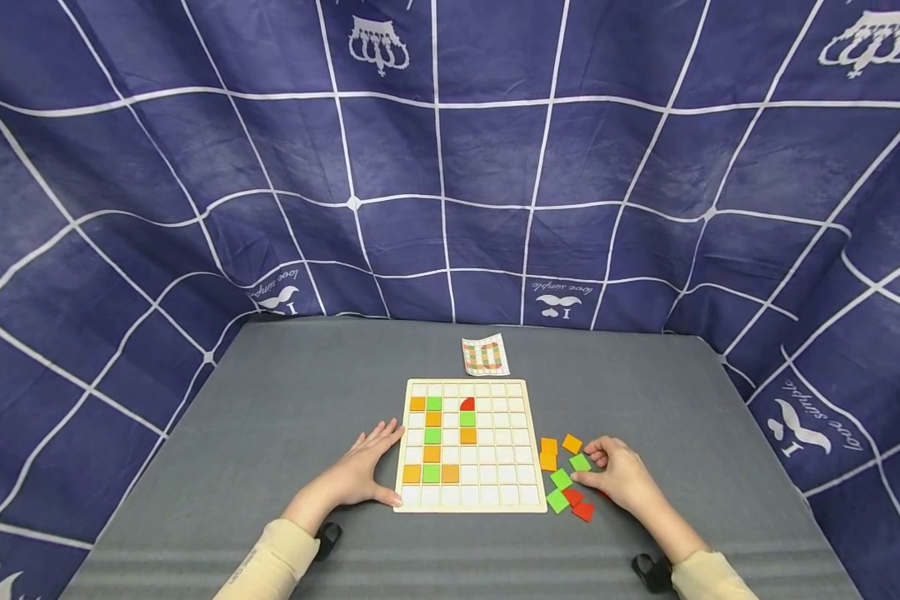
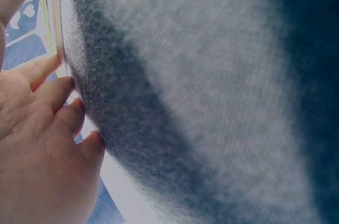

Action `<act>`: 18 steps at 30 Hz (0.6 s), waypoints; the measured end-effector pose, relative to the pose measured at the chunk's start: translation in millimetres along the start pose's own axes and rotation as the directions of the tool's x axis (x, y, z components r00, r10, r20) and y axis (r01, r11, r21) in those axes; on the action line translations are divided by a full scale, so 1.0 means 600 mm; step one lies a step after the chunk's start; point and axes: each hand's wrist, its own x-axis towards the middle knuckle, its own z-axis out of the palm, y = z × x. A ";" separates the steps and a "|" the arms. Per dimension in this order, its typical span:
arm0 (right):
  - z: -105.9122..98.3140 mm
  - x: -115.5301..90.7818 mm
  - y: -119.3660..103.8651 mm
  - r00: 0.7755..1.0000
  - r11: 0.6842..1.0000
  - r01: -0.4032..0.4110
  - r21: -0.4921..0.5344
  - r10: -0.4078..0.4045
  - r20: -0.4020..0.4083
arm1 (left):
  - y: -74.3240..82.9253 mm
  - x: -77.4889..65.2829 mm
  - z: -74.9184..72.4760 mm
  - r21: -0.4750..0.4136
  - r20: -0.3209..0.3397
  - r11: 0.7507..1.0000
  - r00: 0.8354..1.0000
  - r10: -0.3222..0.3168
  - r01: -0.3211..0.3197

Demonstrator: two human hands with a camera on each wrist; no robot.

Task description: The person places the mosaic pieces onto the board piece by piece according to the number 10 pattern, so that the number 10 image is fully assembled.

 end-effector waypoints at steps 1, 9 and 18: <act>0.000 0.000 -0.001 1.000 1.000 -0.003 -0.003 0.003 -0.002 | 0.000 0.000 0.000 0.002 -0.001 1.000 1.000 -0.001 0.001; 0.001 -0.001 -0.006 1.000 0.999 -0.019 -0.026 0.018 -0.023 | 0.000 -0.001 0.000 -0.001 -0.005 1.000 1.000 -0.009 0.009; -0.009 -0.002 -0.007 1.000 1.000 -0.016 -0.006 0.015 -0.015 | 0.000 -0.001 0.000 -0.006 -0.002 1.000 1.000 0.004 -0.004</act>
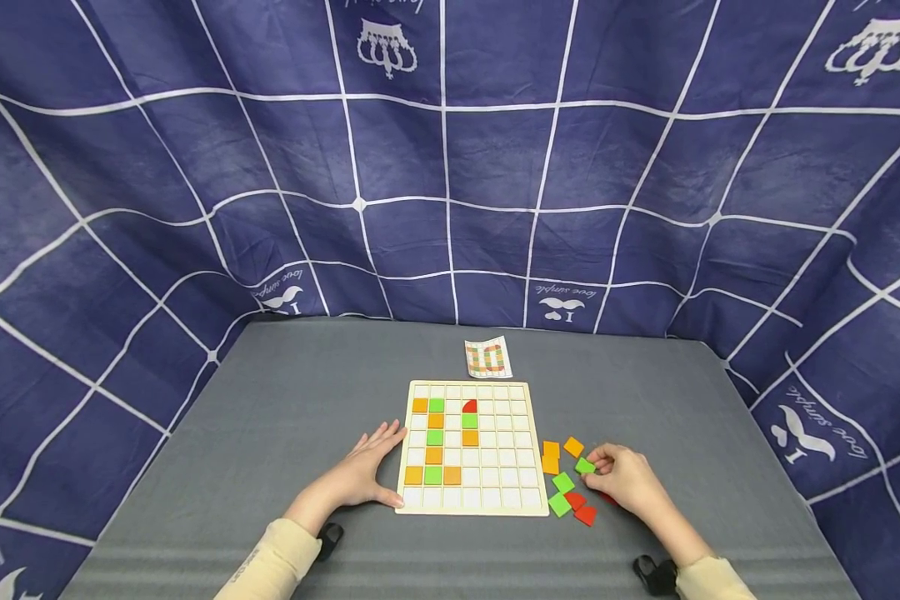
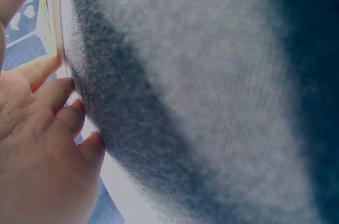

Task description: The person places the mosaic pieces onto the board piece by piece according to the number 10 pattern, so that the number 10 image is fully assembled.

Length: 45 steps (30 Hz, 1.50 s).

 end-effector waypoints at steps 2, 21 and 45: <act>-0.003 -0.001 -0.002 1.000 1.000 0.013 0.017 -0.012 -0.012 | 0.001 0.000 0.000 0.000 -0.001 1.000 1.000 0.000 0.000; 0.022 0.035 -0.100 0.985 0.968 0.170 0.186 -0.171 -0.010 | 0.002 0.002 0.001 0.001 0.000 1.000 1.000 -0.008 0.008; 0.129 0.044 -0.197 0.908 0.909 0.408 0.089 -0.414 0.062 | 0.004 -0.002 -0.003 -0.003 -0.020 1.000 0.999 0.027 -0.027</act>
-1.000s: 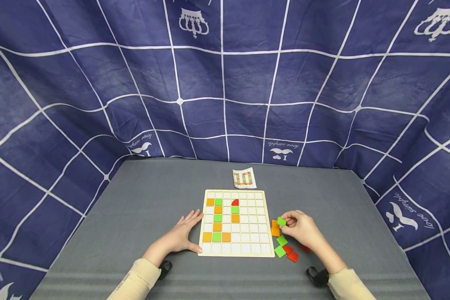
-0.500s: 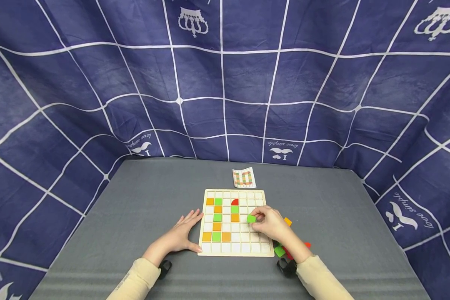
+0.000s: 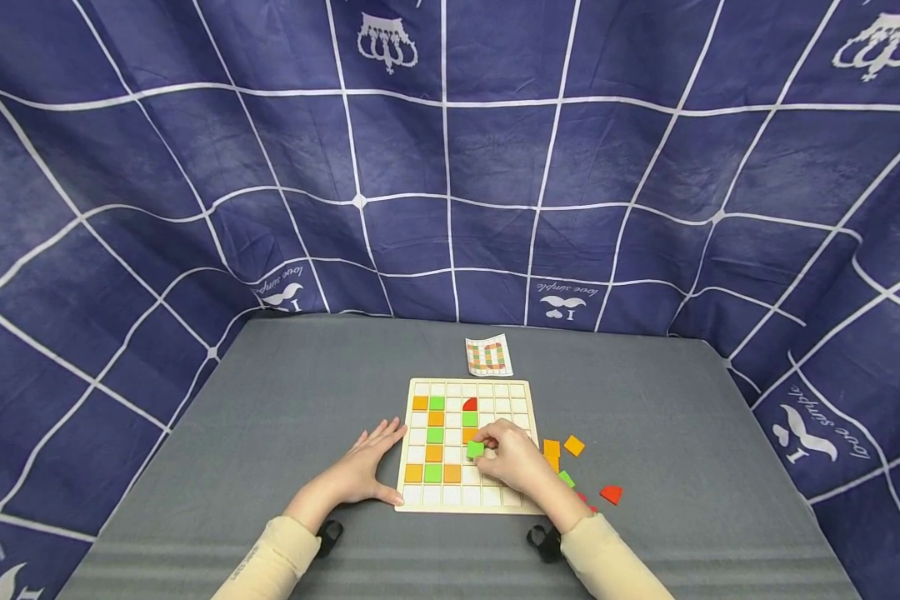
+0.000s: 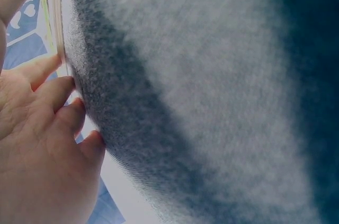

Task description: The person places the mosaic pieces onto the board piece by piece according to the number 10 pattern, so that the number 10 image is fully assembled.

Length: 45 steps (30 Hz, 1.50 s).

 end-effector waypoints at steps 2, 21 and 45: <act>0.005 -0.001 0.000 1.000 0.999 0.022 -0.030 -0.022 -0.003 | 0.000 -0.001 -0.001 0.006 0.004 1.000 1.000 0.007 -0.007; 0.015 0.003 -0.001 0.999 0.994 0.042 -0.104 -0.042 0.005 | -0.004 0.002 -0.001 0.004 0.021 1.000 1.000 0.000 0.000; -0.067 -0.023 0.037 0.976 0.979 -0.178 0.095 0.189 -0.111 | -0.006 0.003 0.000 0.006 0.023 1.000 1.000 -0.008 0.008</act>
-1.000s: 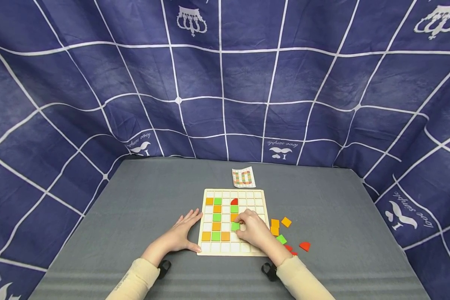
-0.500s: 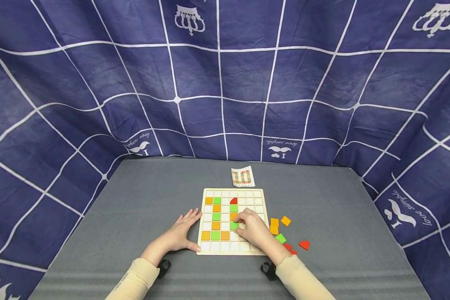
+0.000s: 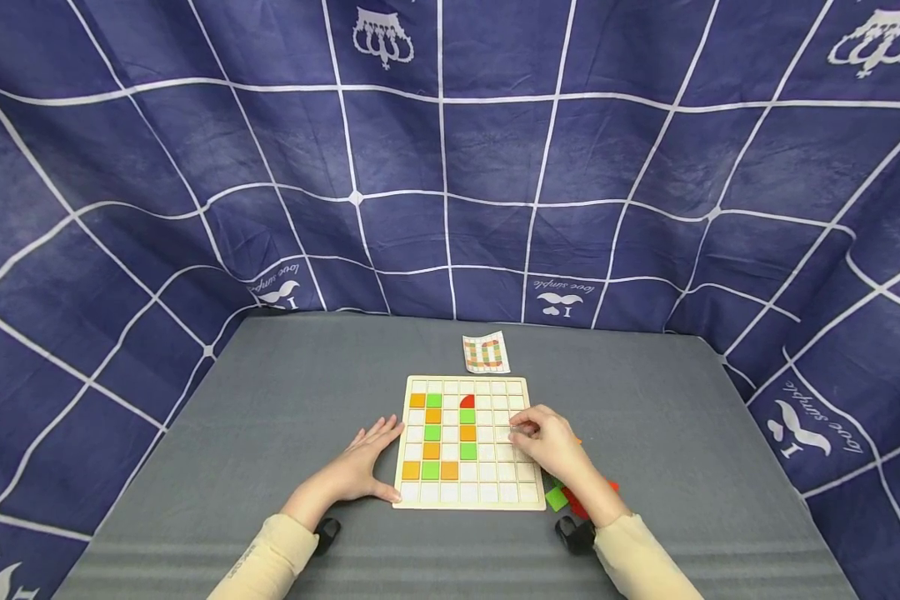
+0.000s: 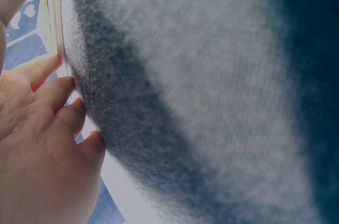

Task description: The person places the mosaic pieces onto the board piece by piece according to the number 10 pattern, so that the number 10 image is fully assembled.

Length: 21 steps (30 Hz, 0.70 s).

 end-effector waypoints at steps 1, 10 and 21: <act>-0.010 -0.002 0.005 1.000 1.000 -0.020 0.010 0.020 -0.006 | 0.000 0.000 0.000 0.002 0.000 1.000 1.000 -0.001 0.001; -0.080 -0.040 0.060 0.989 0.989 -0.138 -0.046 0.135 -0.059 | 0.000 0.000 0.000 0.006 0.002 1.000 1.000 -0.003 0.003; -0.122 -0.097 0.117 0.975 0.970 -0.222 -0.101 0.222 -0.012 | 0.002 -0.004 -0.001 0.001 -0.004 1.000 1.000 0.013 -0.013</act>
